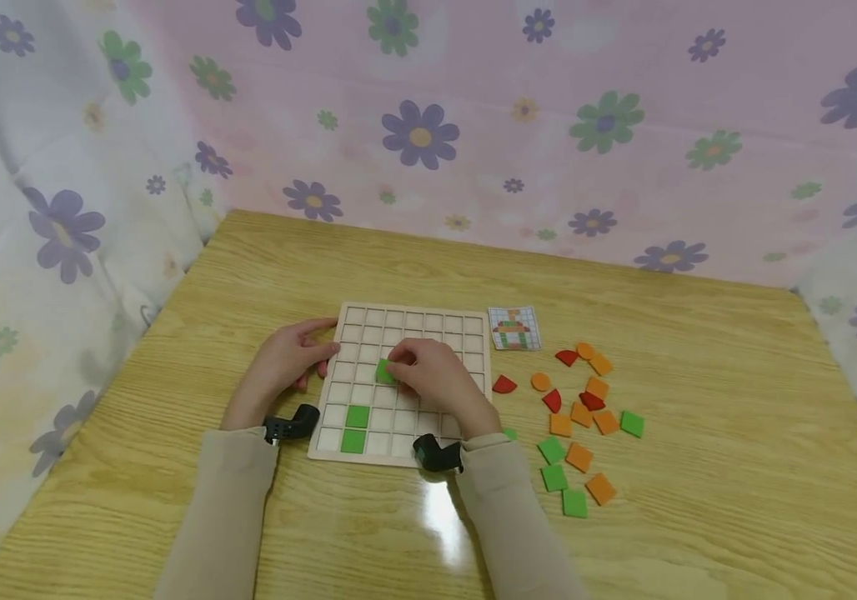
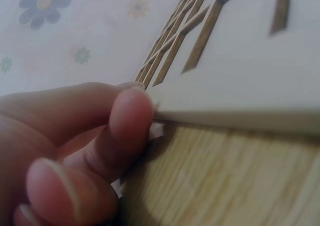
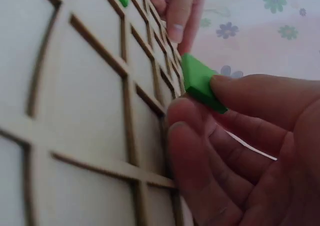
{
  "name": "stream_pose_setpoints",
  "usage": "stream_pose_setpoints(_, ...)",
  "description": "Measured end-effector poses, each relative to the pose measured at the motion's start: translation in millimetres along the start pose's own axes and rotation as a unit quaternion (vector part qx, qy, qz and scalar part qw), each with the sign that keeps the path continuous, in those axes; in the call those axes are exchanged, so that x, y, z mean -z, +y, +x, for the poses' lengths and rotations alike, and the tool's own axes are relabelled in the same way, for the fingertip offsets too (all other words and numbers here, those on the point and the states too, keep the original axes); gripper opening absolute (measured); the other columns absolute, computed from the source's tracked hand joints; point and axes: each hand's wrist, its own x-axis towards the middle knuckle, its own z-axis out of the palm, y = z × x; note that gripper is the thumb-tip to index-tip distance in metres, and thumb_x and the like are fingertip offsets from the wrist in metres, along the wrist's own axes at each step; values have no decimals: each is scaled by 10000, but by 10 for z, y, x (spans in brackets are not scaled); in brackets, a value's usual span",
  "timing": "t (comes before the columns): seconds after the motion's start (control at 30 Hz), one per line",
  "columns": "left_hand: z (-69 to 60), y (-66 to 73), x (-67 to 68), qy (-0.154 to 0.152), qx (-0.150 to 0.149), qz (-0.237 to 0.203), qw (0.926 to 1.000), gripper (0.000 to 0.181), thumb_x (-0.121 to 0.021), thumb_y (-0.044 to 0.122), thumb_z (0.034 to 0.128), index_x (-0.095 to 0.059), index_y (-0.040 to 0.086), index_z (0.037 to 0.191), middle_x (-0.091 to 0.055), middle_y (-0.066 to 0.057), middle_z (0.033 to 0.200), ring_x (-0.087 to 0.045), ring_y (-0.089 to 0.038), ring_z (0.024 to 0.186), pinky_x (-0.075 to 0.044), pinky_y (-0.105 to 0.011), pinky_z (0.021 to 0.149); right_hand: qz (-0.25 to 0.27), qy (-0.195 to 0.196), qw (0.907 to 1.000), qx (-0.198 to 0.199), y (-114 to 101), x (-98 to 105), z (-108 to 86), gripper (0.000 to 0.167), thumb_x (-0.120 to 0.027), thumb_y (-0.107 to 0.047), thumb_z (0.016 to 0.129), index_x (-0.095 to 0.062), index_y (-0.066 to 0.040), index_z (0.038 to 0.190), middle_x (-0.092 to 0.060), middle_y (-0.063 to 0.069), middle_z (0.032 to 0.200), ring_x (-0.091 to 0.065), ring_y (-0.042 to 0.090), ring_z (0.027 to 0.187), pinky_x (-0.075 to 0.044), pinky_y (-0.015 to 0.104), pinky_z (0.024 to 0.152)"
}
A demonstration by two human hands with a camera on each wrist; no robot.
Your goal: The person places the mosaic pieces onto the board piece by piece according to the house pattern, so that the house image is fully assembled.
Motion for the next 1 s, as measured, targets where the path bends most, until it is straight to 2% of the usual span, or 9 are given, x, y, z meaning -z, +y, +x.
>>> stream_pose_setpoints(0.1,-1,-4,-3,-27,-17,-1,10000,518,-597,397,840,-426,308,1321,-594,-114,653,-412,-156,371,-424,-332,388,-95,-49,9999,71,-18,-49,33,145,-569,-306,871,-631,-193,937,-601,-87,723,-551,85,597,-433,264,643)
stream_pose_setpoints(0.37,-12,1,-5,-17,-51,-26,10000,504,-603,396,836,-440,319,1306,-592,-117,647,-412,-162,369,-417,-332,383,-666,56,9973,288,-127,-167,41,141,-605,-328,837,-652,-207,893,-589,-144,767,-527,35,724,-422,227,685)
stream_pose_setpoints(0.7,-25,-3,-1,-14,2,-8,10000,500,-590,371,852,-429,302,1320,-594,-115,652,-401,-156,359,-421,-334,382,-1080,56,9932,428,-203,-190,-1,117,-640,-291,821,-660,-206,898,-588,-133,776,-525,35,723,-426,220,674)
stream_pose_setpoints(1.0,-26,2,2,-14,-194,24,9998,509,-593,385,846,-433,291,1321,-600,-111,641,-418,-165,365,-423,-339,383,-1346,119,9897,476,-225,-235,-21,115,-645,-280,819,-674,-194,890,-553,-104,788,-496,59,708,-411,220,640)
